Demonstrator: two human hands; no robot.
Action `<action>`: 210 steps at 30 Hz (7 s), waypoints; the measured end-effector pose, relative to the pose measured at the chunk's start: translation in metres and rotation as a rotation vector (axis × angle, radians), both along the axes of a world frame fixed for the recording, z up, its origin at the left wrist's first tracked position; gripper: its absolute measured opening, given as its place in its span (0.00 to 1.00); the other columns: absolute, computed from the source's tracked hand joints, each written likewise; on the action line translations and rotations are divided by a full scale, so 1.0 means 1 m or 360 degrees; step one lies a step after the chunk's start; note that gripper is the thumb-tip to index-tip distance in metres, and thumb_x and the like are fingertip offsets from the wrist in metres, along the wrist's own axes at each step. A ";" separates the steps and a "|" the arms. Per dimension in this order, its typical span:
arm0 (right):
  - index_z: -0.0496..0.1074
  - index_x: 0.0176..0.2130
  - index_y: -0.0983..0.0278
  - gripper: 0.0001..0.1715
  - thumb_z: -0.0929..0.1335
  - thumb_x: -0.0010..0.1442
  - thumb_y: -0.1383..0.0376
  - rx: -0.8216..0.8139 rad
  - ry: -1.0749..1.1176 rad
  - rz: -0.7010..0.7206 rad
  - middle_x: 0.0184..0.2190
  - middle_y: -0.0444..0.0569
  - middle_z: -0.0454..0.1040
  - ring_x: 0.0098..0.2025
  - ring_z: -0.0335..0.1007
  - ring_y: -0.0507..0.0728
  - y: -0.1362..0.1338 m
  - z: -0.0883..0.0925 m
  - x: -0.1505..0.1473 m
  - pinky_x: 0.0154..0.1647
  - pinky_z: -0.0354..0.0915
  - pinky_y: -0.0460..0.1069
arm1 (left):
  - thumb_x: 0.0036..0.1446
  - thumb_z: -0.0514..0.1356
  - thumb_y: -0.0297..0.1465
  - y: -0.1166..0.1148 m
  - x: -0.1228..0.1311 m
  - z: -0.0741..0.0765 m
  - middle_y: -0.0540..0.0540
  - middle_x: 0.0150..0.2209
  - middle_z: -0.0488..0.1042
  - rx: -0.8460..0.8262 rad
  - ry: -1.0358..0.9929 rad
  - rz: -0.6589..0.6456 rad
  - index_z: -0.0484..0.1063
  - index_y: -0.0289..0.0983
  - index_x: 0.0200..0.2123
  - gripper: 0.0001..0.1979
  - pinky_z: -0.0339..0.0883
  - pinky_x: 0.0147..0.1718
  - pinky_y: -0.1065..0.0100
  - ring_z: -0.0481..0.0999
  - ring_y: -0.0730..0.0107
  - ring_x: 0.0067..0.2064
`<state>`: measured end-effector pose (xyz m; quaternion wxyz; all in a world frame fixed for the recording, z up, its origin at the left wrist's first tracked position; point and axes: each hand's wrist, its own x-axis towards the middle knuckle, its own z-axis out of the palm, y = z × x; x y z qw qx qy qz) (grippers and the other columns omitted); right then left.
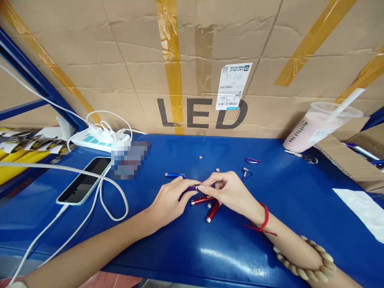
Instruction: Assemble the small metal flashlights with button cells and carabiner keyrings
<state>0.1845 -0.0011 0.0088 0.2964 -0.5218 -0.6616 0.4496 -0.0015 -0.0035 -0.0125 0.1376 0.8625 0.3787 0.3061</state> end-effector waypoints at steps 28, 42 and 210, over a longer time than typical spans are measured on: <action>0.73 0.25 0.67 0.15 0.70 0.50 0.57 0.0027 -0.0090 0.0059 0.13 0.42 0.68 0.15 0.61 0.48 0.005 0.003 0.006 0.17 0.57 0.43 | 0.63 0.47 0.24 0.001 0.001 0.002 0.44 0.35 0.76 -0.0021 0.0039 -0.0188 0.70 0.34 0.38 0.12 0.70 0.39 0.66 0.74 0.66 0.36; 0.67 0.21 0.65 0.25 0.58 0.65 0.57 0.0675 -0.0373 0.0403 0.20 0.46 0.67 0.22 0.66 0.49 -0.005 0.006 0.001 0.25 0.63 0.44 | 0.62 0.50 0.23 0.001 0.001 -0.008 0.44 0.37 0.80 0.0341 -0.0363 -0.0196 0.72 0.32 0.43 0.12 0.70 0.37 0.64 0.76 0.68 0.32; 0.79 0.26 0.54 0.06 0.71 0.54 0.58 0.1668 -0.0621 -0.0155 0.48 0.47 0.71 0.52 0.63 0.61 -0.004 -0.001 0.001 0.54 0.54 0.60 | 0.60 0.51 0.24 0.003 -0.001 0.007 0.49 0.31 0.75 -0.0397 -0.0336 -0.0123 0.71 0.37 0.35 0.09 0.67 0.36 0.71 0.73 0.70 0.33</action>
